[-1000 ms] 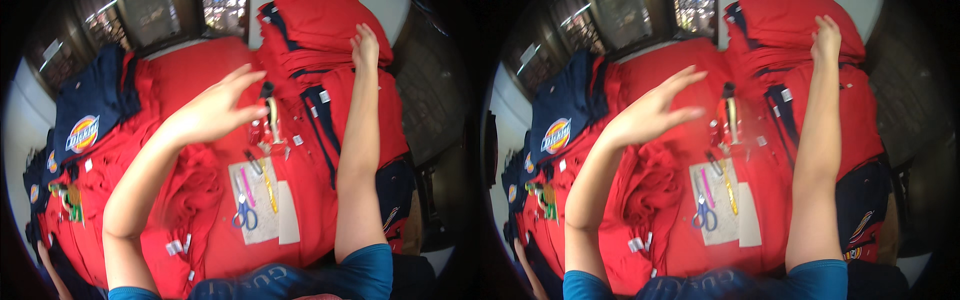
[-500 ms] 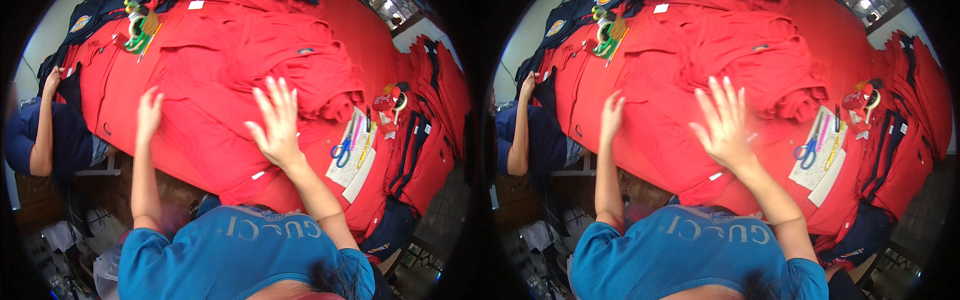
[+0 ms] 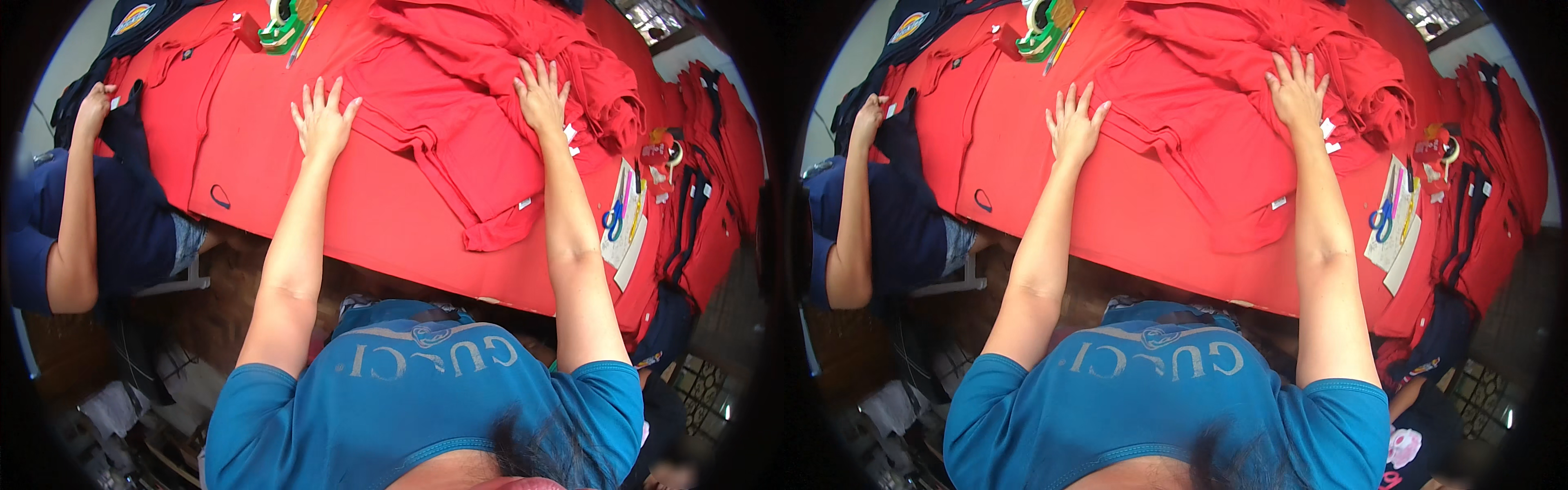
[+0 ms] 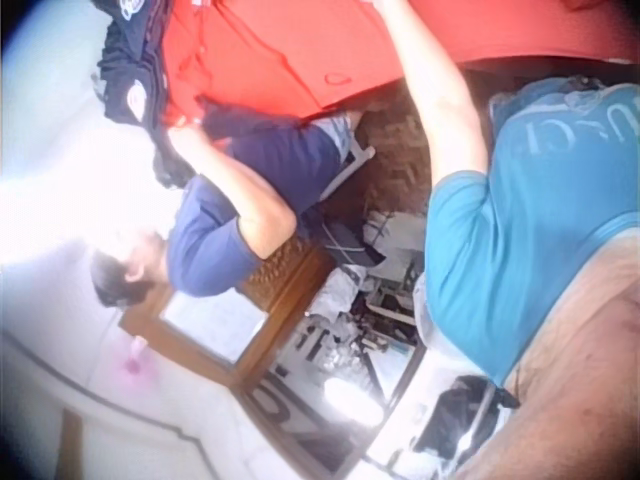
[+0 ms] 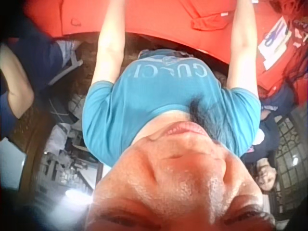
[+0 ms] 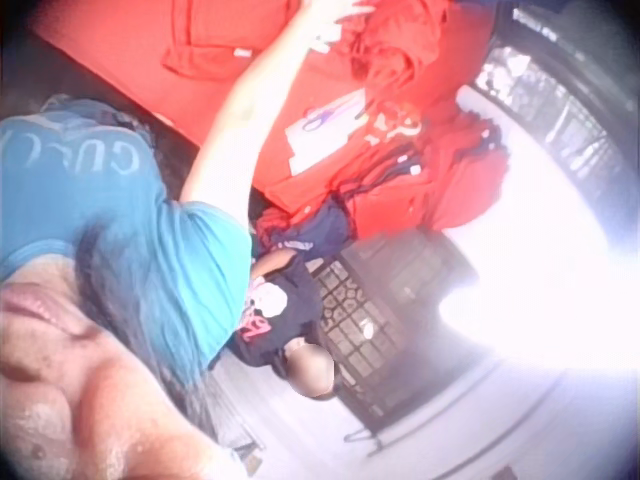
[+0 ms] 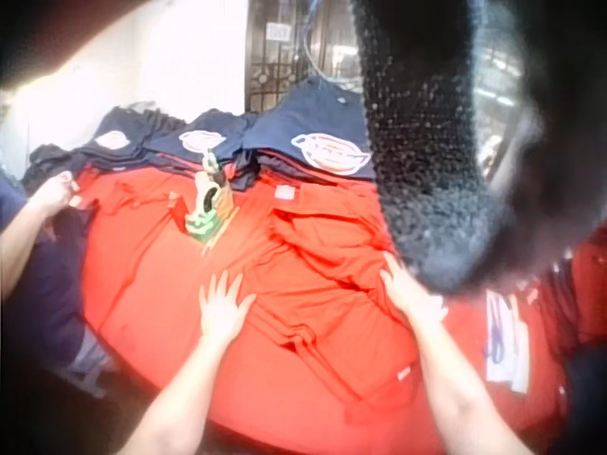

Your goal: The person uses blue-handled scissors to cut tags off a stack of red shirts. They repeatedly pick up a shirt, snip the tag, and place the shirt back on the pile. Another person is visible in the background working on a separate stack of dark shirts.

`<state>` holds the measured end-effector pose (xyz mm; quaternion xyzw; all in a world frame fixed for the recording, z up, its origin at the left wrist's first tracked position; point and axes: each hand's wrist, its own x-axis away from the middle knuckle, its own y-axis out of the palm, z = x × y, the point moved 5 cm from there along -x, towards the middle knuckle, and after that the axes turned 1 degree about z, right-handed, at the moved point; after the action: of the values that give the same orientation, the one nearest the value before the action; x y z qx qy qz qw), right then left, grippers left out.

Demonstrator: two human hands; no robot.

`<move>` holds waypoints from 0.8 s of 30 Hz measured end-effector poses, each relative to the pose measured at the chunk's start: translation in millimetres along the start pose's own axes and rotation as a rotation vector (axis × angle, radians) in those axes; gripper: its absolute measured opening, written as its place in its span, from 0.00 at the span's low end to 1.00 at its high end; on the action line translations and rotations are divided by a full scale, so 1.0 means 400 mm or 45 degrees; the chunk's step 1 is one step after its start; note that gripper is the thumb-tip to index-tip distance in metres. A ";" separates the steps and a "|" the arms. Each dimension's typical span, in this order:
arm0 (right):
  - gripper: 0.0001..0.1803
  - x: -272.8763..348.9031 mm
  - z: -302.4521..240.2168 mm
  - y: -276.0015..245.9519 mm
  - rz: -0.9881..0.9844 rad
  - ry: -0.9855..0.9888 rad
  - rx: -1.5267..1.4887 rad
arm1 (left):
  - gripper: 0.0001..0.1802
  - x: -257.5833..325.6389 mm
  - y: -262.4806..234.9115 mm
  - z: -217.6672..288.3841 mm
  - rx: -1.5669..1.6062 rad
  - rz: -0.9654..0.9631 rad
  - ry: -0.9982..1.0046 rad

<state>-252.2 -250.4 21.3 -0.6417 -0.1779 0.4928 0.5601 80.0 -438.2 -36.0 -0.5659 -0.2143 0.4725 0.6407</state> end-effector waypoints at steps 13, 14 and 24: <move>0.20 0.791 -0.151 -0.316 -0.586 -0.122 -1.049 | 0.28 -0.154 0.065 -0.028 0.052 0.132 -0.070; 0.14 0.803 -0.094 -0.325 -0.522 0.030 -1.235 | 0.28 -0.155 0.064 -0.040 0.110 0.179 -0.090; 0.12 0.601 0.552 -0.233 0.122 0.820 -0.217 | 0.24 0.398 -0.058 0.432 0.531 -0.666 0.149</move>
<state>-297.2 85.9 25.4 -0.8165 -0.0019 0.2738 0.5083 22.2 -210.9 -9.7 -0.3745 -0.2139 0.2925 0.8534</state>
